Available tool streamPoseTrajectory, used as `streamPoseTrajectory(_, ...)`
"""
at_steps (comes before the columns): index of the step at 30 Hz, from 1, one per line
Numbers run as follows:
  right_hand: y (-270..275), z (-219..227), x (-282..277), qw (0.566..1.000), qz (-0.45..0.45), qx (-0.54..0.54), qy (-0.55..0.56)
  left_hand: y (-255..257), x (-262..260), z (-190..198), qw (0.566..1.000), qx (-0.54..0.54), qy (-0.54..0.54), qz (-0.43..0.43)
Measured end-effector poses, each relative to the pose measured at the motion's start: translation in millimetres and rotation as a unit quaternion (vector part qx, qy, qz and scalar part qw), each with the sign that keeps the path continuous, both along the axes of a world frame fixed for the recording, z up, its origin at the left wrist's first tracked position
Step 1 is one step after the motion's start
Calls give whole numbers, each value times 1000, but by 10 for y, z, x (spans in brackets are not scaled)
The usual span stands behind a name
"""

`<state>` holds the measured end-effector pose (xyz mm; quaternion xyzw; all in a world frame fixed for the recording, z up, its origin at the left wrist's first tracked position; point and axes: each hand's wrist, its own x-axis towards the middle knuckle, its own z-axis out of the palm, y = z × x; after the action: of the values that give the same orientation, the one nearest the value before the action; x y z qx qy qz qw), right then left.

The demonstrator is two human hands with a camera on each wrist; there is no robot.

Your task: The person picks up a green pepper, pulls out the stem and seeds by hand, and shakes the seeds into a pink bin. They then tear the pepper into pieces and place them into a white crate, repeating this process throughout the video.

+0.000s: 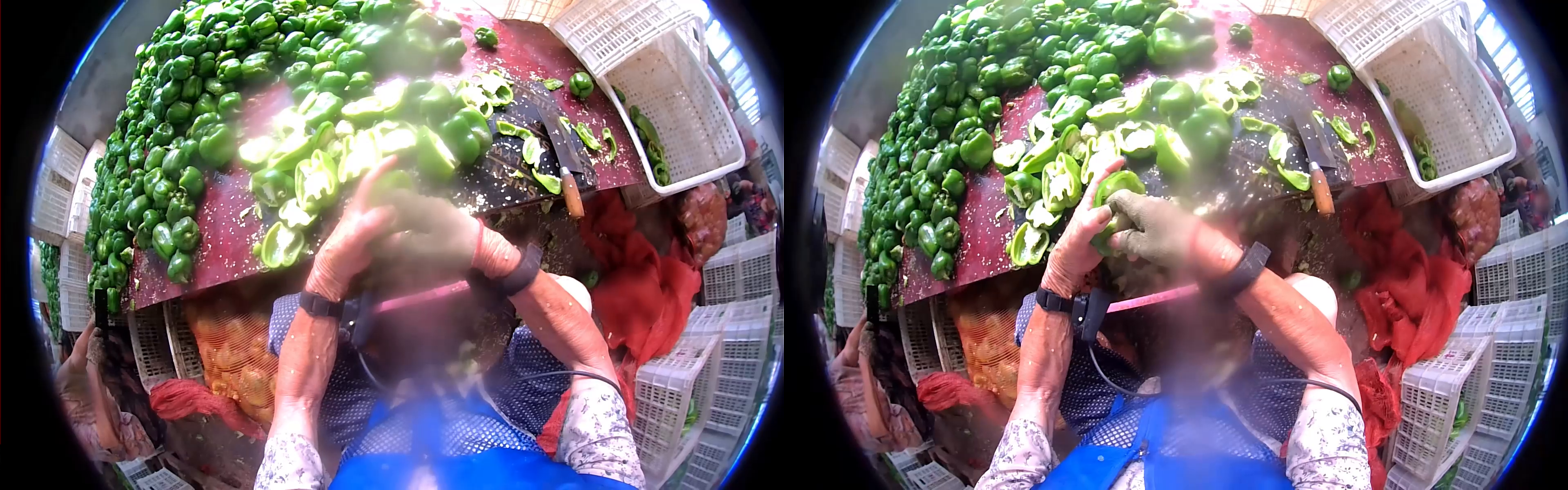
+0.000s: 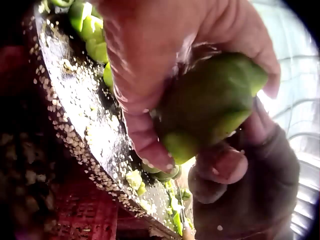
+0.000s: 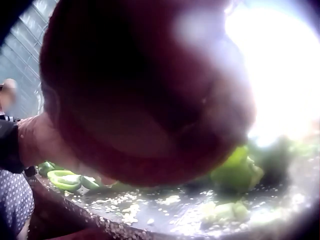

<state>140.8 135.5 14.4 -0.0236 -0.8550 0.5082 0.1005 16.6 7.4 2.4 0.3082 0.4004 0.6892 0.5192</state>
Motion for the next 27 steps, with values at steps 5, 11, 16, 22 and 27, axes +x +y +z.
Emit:
streamPoseTrajectory(5,14,-355,-119,980,-80,177,36,77,-41,-77,986,-56,133,83)
streamPoseTrajectory(11,-22,156,-35,950,-92,242,-173,51,-112,67,986,-3,16,163)
streamPoseTrajectory(16,105,226,91,954,-118,271,-52,-63,-191,6,983,89,-145,74)
streamPoseTrajectory(22,-29,230,-11,910,-210,353,58,72,103,-76,993,15,-120,15)
streamPoseTrajectory(27,70,148,-41,926,-215,307,37,46,130,-77,998,-18,-65,-14)
